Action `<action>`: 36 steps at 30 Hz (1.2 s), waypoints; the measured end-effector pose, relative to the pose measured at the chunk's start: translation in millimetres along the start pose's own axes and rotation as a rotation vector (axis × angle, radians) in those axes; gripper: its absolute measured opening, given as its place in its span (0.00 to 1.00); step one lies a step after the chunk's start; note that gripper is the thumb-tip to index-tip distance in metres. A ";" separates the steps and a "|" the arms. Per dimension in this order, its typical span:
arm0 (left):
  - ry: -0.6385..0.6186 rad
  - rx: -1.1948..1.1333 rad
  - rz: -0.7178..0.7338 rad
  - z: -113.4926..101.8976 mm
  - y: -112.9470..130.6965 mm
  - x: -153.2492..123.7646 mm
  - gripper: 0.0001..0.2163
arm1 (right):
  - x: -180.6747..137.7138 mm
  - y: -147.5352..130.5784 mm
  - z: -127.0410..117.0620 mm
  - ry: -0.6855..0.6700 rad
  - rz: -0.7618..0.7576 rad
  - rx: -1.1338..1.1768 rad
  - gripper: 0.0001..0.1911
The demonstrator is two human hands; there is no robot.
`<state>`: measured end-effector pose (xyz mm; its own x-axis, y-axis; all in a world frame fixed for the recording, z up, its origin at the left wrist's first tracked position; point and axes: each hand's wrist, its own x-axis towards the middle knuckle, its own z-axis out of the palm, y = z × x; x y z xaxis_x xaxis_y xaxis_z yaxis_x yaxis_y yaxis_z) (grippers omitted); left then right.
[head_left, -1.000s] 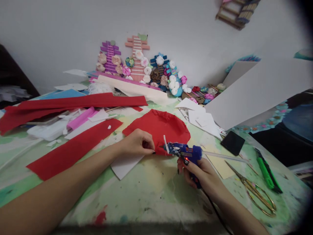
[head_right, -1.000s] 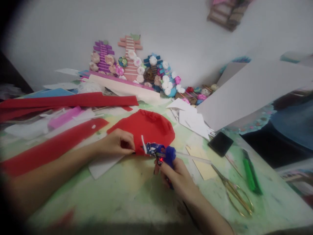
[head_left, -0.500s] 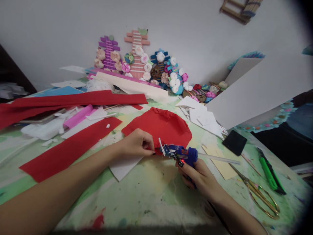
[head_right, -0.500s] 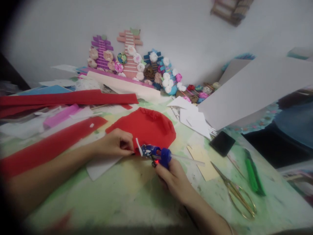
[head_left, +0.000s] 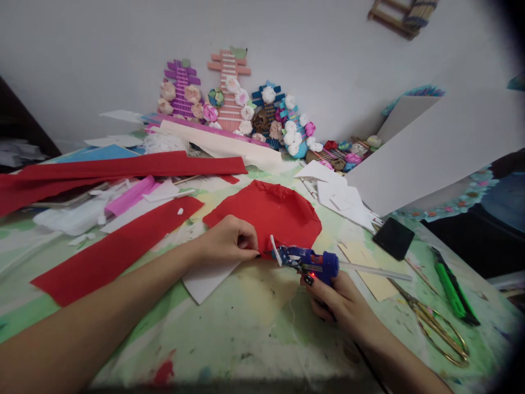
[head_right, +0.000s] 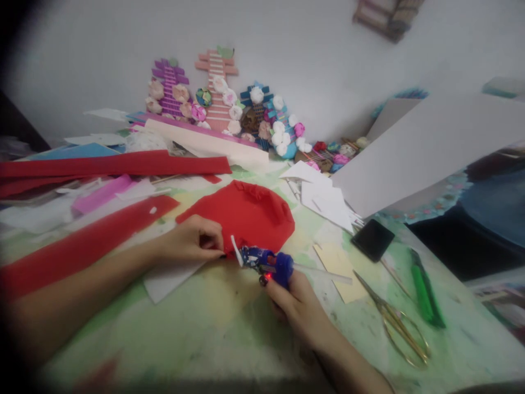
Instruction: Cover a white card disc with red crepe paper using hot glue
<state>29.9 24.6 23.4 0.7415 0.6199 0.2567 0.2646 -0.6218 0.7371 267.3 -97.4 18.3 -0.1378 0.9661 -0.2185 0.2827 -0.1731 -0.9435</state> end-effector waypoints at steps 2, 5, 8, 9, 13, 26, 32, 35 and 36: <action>0.008 -0.007 -0.010 0.2 -0.1 -0.2 0.04 | 0.1 1.7 -1.0 -0.002 -0.012 0.031 0.21; 0.016 -0.020 -0.025 0.4 -1.0 -0.1 0.03 | 0.7 4.4 -2.1 -0.004 -0.038 0.070 0.21; 0.025 -0.033 -0.020 0.2 -1.5 0.5 0.03 | 0.7 6.2 -2.5 0.020 -0.070 0.112 0.19; 0.030 -0.035 -0.019 0.2 -1.6 0.8 0.03 | 0.6 6.4 -2.5 0.035 -0.077 0.130 0.19; 0.046 -0.022 -0.034 1.8 -1.7 1.8 0.03 | 0.1 5.9 -1.7 0.052 -0.073 0.139 0.20; 0.101 0.127 0.007 4.6 -2.8 1.7 0.13 | -0.2 6.8 -1.6 0.032 -0.046 0.048 0.22; 0.084 0.169 0.084 4.6 -5.5 0.3 0.15 | -3.2 6.1 -2.1 0.019 -0.034 0.046 0.23; 0.069 0.177 0.137 3.7 -5.0 -1.1 0.14 | -2.8 6.1 -1.8 0.008 -0.021 0.048 0.23; 0.065 0.179 0.147 3.3 -4.8 -1.5 0.14 | -2.1 5.9 -1.7 0.004 -0.014 0.039 0.23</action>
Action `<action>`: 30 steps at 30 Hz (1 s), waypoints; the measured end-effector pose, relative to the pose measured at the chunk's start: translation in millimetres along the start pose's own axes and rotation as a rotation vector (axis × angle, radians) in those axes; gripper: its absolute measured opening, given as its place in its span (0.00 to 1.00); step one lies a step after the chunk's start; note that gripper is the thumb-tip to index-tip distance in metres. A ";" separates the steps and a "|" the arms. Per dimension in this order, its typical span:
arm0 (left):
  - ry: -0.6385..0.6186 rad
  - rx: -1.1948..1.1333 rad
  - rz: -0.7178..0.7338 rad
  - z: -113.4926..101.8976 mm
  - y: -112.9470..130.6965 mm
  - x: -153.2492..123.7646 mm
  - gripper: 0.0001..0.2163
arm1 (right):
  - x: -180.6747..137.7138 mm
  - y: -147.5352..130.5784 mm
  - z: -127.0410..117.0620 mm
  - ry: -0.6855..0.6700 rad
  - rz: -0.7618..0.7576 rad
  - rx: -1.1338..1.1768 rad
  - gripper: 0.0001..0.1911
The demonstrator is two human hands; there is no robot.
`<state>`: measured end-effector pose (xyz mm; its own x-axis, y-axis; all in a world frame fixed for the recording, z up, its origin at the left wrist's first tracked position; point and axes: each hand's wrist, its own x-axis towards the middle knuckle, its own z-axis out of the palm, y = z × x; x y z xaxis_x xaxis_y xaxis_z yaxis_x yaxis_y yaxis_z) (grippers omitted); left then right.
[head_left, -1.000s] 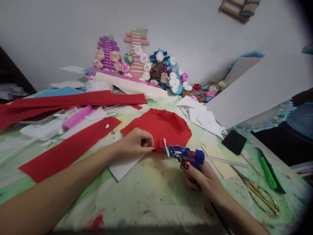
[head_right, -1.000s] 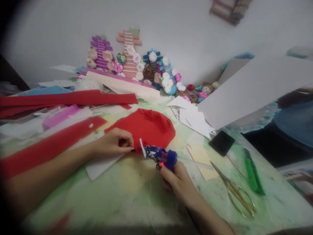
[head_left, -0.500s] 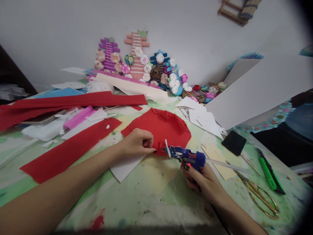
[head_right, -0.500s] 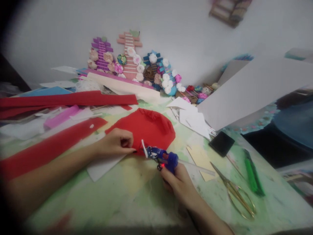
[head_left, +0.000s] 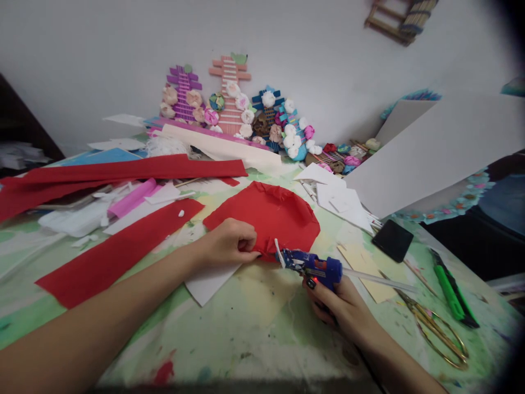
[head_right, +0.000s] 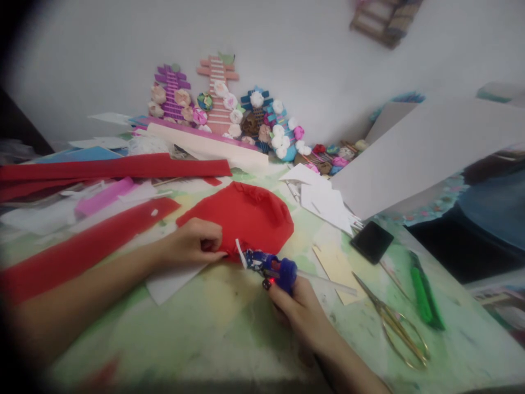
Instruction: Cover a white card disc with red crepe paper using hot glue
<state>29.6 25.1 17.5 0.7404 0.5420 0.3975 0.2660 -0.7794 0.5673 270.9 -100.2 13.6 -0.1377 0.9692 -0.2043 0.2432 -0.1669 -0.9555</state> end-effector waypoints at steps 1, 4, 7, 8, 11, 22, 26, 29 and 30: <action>-0.004 0.002 0.007 -0.3 0.1 -0.2 0.14 | 0.9 -0.3 0.1 -0.003 0.006 -0.018 0.23; -0.009 0.008 0.016 -0.3 -0.9 -0.2 0.13 | 3.8 -2.6 0.6 -0.009 0.007 -0.080 0.21; 0.001 0.013 0.005 0.8 -2.7 0.1 0.13 | 5.4 -5.0 1.3 -0.014 -0.006 -0.071 0.22; 0.006 0.014 -0.002 1.2 -3.1 0.3 0.14 | 5.5 -5.4 1.5 -0.018 -0.002 -0.058 0.22; 0.008 0.017 -0.009 2.0 -3.5 0.9 0.14 | 4.8 -5.0 1.3 -0.016 0.020 -0.031 0.21; -0.019 0.054 -0.064 4.2 -1.2 3.2 0.16 | 0.5 -0.2 -4.1 0.014 0.047 0.050 0.22; -0.039 0.073 -0.062 4.2 0.3 4.4 0.15 | -4.8 1.1 -5.3 0.045 0.071 0.112 0.22; -0.032 0.087 -0.063 5.0 1.2 4.6 0.14 | -6.9 0.3 -4.4 0.041 0.083 0.075 0.23; -0.027 0.089 -0.062 5.3 1.5 4.5 0.14 | -6.9 0.1 -3.9 0.029 0.080 0.060 0.23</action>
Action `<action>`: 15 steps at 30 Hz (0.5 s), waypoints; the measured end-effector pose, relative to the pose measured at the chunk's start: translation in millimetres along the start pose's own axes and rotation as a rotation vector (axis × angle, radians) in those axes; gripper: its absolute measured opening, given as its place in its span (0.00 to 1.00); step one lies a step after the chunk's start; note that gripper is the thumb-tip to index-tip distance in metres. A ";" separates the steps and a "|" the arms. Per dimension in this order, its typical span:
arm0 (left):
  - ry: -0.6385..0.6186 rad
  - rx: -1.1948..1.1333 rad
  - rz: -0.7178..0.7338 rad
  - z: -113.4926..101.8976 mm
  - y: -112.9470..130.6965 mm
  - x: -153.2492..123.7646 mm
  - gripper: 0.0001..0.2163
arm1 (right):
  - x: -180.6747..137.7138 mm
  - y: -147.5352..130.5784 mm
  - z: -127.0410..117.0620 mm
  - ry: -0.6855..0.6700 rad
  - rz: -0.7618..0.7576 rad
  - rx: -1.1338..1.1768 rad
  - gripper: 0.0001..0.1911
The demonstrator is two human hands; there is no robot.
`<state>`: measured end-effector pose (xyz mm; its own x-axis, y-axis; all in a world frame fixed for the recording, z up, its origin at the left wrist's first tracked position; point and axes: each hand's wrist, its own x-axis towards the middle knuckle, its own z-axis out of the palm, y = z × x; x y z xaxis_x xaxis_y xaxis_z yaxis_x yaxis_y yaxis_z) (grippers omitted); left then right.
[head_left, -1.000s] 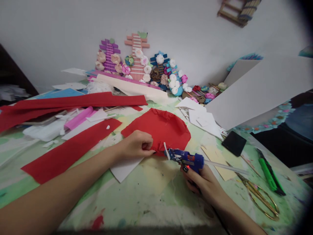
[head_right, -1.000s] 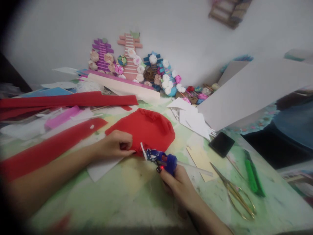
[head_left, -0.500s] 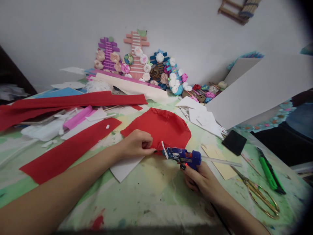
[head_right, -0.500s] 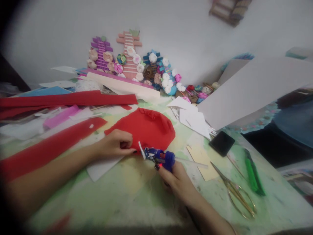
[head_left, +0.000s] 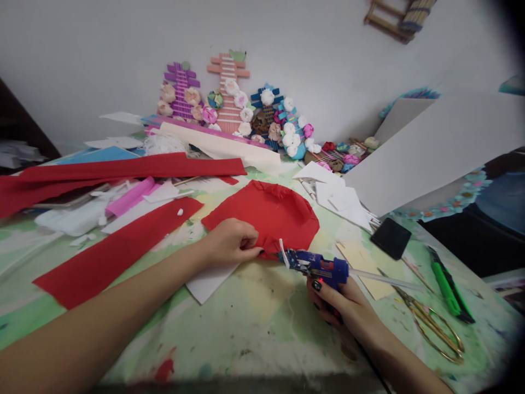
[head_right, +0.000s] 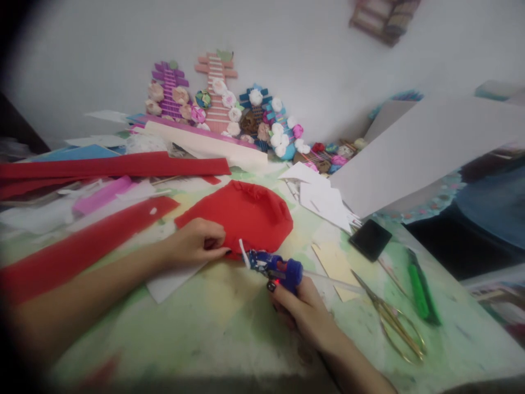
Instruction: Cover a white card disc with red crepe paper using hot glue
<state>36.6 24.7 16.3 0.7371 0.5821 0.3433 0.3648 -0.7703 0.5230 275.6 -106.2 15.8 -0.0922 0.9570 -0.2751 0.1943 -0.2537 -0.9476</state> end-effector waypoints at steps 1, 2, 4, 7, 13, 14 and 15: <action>0.007 0.002 -0.002 0.3 0.4 -0.1 0.14 | 0.3 0.0 0.5 -0.013 -0.009 -0.011 0.24; 0.018 0.004 -0.009 0.5 0.8 -0.1 0.14 | 1.0 0.2 1.0 -0.024 -0.022 -0.022 0.24; 0.049 0.017 -0.039 0.8 1.8 0.0 0.14 | 2.8 2.0 1.6 -0.037 -0.048 -0.038 0.25; 0.057 0.025 -0.114 0.9 2.7 1.0 0.15 | 5.2 7.4 1.7 -0.006 -0.062 -0.049 0.24; -0.005 -0.020 -0.220 2.2 3.1 4.0 0.16 | 6.5 15.9 1.2 0.225 -0.060 -0.059 0.19; 0.002 -0.019 -0.211 2.4 3.4 3.5 0.16 | 6.6 15.9 1.3 0.248 -0.074 -0.059 0.19; 0.010 -0.015 -0.192 2.4 3.7 2.5 0.16 | 6.8 15.6 1.5 0.258 -0.092 -0.058 0.19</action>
<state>41.1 22.7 17.2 0.6489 0.7206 0.2442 0.4892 -0.6410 0.5914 276.5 -103.9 -1.1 0.1379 0.9817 -0.1314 0.2527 -0.1631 -0.9537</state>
